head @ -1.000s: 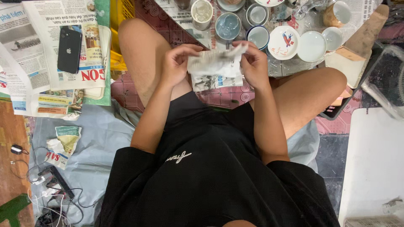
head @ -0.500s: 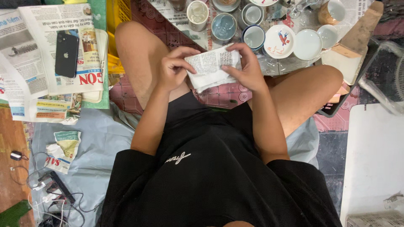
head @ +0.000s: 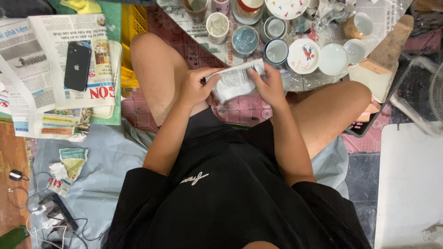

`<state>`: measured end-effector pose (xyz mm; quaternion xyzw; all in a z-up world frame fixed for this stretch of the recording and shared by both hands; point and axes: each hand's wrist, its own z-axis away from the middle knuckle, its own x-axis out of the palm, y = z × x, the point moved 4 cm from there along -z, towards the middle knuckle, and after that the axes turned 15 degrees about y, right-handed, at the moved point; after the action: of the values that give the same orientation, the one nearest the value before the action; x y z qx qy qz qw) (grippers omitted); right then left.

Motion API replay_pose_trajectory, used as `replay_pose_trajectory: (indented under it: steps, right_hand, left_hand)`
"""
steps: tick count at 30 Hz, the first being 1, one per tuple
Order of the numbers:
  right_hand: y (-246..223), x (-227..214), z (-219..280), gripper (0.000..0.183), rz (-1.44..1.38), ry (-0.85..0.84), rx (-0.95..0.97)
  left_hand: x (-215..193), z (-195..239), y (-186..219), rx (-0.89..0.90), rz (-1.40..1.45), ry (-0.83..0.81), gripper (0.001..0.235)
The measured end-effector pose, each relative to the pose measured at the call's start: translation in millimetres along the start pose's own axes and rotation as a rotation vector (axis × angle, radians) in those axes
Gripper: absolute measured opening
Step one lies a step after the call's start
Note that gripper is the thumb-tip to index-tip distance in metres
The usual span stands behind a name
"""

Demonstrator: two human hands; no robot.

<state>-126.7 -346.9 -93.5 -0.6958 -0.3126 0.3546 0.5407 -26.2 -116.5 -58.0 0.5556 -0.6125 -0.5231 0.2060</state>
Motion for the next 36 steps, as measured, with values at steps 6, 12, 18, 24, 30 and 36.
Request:
replay_pose_trajectory:
  steps: [6, 12, 18, 24, 30, 36]
  right_hand:
    - [-10.0, -22.6, -1.9, 0.013, 0.258, -0.042, -0.058]
    - [-25.8, -29.0, -5.1, 0.020, 0.332, -0.131, -0.145]
    - [-22.8, -17.0, 0.5, 0.019, 0.372, -0.255, -0.207]
    - [-36.1, 16.0, 10.3, 0.069, 0.266, -0.192, -0.349]
    - [-34.2, 26.6, 17.8, 0.135, -0.190, 0.051, -0.248]
    - [32.3, 24.4, 16.6, 0.080, -0.269, -0.202, 0.121]
  left_hand:
    - [4.7, 2.2, -22.6, 0.028, 0.005, 0.031, 0.015]
    - [-1.5, 4.2, -18.7, -0.065, 0.049, 0.047, 0.015]
    - [4.8, 6.0, -0.6, -0.067, -0.129, -0.241, 0.026]
    - [16.2, 15.7, 17.2, -0.110, -0.124, -0.186, 0.027]
    - [15.4, 20.2, 10.1, -0.098, 0.160, 0.134, 0.023]
    - [23.6, 23.1, -1.1, -0.165, 0.334, 0.191, 0.023]
